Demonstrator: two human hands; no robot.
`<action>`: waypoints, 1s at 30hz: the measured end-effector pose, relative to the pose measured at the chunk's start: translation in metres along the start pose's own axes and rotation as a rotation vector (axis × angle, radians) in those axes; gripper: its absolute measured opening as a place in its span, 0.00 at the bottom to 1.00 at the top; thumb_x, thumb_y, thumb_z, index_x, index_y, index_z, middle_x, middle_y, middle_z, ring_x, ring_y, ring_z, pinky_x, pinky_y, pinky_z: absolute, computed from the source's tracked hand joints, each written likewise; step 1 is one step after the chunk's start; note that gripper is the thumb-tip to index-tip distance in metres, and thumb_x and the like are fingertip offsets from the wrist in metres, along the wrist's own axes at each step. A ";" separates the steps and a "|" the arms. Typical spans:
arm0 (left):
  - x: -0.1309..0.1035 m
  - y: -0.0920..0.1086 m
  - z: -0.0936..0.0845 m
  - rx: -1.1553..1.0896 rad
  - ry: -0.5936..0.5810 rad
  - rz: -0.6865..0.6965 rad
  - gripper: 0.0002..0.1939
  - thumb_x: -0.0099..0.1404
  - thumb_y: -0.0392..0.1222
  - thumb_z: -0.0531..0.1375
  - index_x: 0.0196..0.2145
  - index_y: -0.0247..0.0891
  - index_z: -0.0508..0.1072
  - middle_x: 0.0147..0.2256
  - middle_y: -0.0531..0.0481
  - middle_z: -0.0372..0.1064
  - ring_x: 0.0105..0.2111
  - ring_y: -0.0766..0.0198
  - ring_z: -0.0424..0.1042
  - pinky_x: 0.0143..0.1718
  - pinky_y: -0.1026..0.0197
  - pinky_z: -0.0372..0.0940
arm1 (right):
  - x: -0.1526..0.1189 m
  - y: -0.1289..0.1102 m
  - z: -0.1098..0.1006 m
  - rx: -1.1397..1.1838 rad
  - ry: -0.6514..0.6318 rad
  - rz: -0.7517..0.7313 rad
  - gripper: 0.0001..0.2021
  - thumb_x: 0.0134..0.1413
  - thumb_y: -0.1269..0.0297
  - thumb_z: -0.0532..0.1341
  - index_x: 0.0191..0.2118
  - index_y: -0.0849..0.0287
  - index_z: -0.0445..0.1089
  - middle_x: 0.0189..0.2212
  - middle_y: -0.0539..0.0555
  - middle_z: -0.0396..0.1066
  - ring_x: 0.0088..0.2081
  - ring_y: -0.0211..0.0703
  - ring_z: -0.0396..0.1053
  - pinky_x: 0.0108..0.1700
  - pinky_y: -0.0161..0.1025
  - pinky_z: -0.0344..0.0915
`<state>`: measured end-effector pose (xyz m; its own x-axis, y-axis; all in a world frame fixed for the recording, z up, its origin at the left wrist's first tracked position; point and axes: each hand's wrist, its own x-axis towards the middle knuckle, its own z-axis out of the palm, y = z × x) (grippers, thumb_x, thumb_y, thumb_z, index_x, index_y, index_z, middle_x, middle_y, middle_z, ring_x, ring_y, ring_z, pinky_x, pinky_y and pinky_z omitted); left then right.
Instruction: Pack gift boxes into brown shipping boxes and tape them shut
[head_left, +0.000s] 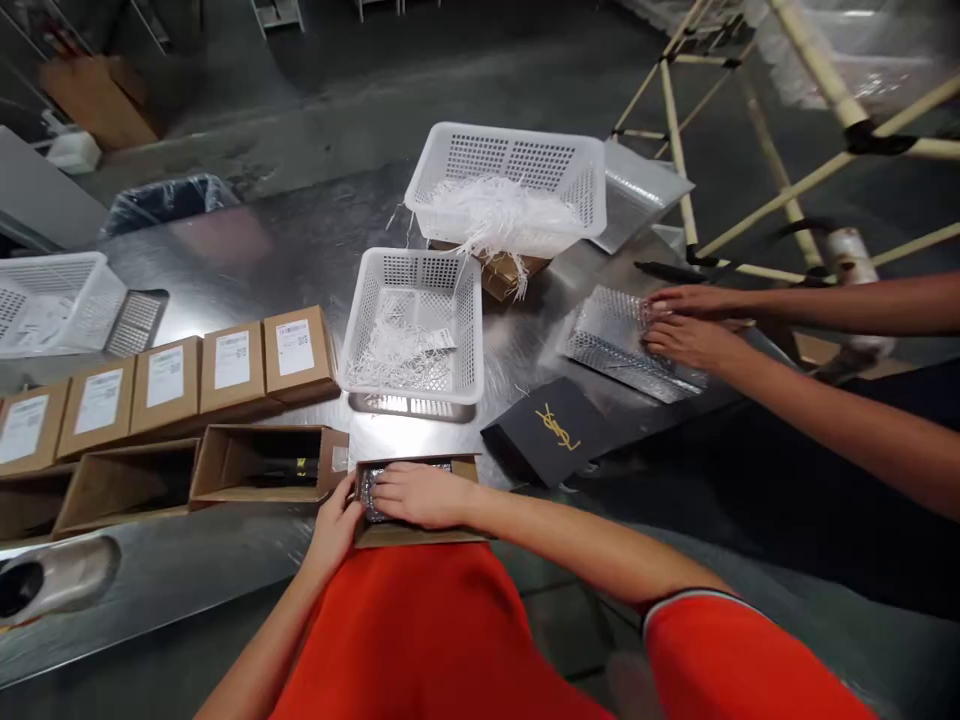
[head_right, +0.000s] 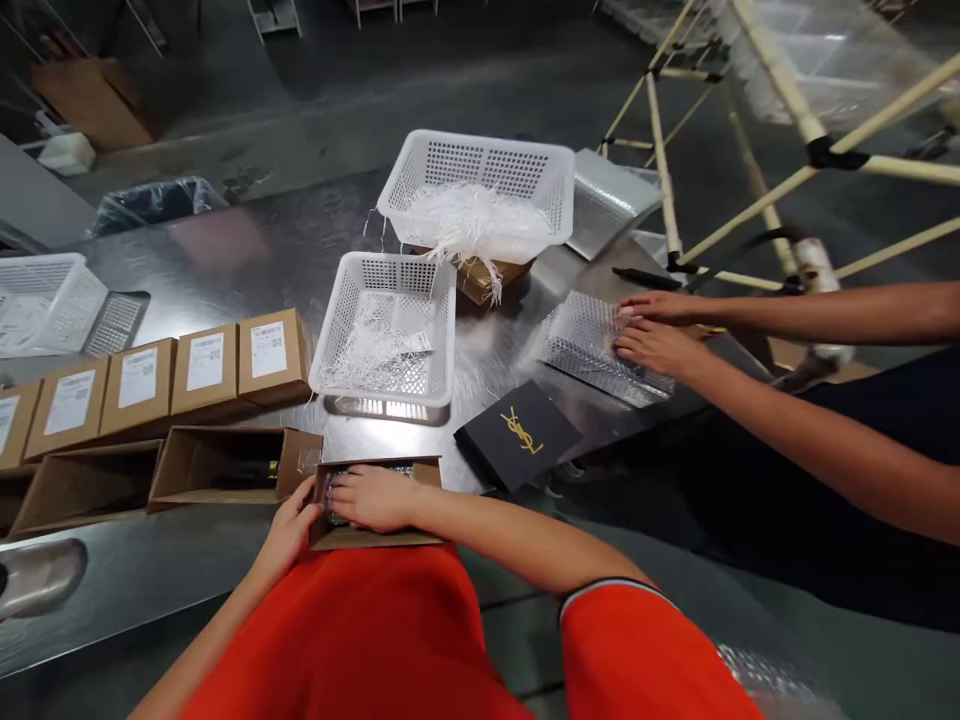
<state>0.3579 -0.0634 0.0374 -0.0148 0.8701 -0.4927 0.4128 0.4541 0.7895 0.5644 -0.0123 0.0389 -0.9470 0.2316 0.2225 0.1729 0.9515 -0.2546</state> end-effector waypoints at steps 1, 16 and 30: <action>0.001 -0.002 0.000 -0.007 0.005 -0.005 0.31 0.54 0.42 0.52 0.55 0.30 0.69 0.53 0.40 0.72 0.53 0.53 0.70 0.57 0.53 0.61 | 0.006 0.002 0.005 -0.008 -0.031 -0.021 0.13 0.62 0.64 0.57 0.48 0.65 0.69 0.48 0.60 0.71 0.51 0.48 0.63 0.50 0.43 0.58; 0.012 -0.053 -0.007 -0.052 -0.030 -0.071 0.35 0.57 0.53 0.56 0.60 0.35 0.65 0.62 0.44 0.61 0.64 0.50 0.56 0.65 0.50 0.50 | 0.052 -0.016 0.047 -0.023 -0.281 0.164 0.06 0.55 0.65 0.64 0.28 0.54 0.75 0.37 0.51 0.75 0.44 0.51 0.63 0.34 0.43 0.57; 0.008 -0.022 -0.014 -0.468 -0.287 -0.099 0.44 0.53 0.55 0.67 0.64 0.47 0.58 0.68 0.46 0.48 0.68 0.49 0.45 0.66 0.51 0.47 | -0.068 -0.027 -0.007 0.483 0.870 0.839 0.11 0.60 0.71 0.54 0.43 0.53 0.71 0.38 0.53 0.73 0.41 0.41 0.70 0.45 0.40 0.66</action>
<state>0.3360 -0.0643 0.0211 0.2427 0.7616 -0.6009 -0.0277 0.6246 0.7804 0.6257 -0.0525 0.0376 -0.0822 0.9443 0.3187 0.3365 0.3273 -0.8830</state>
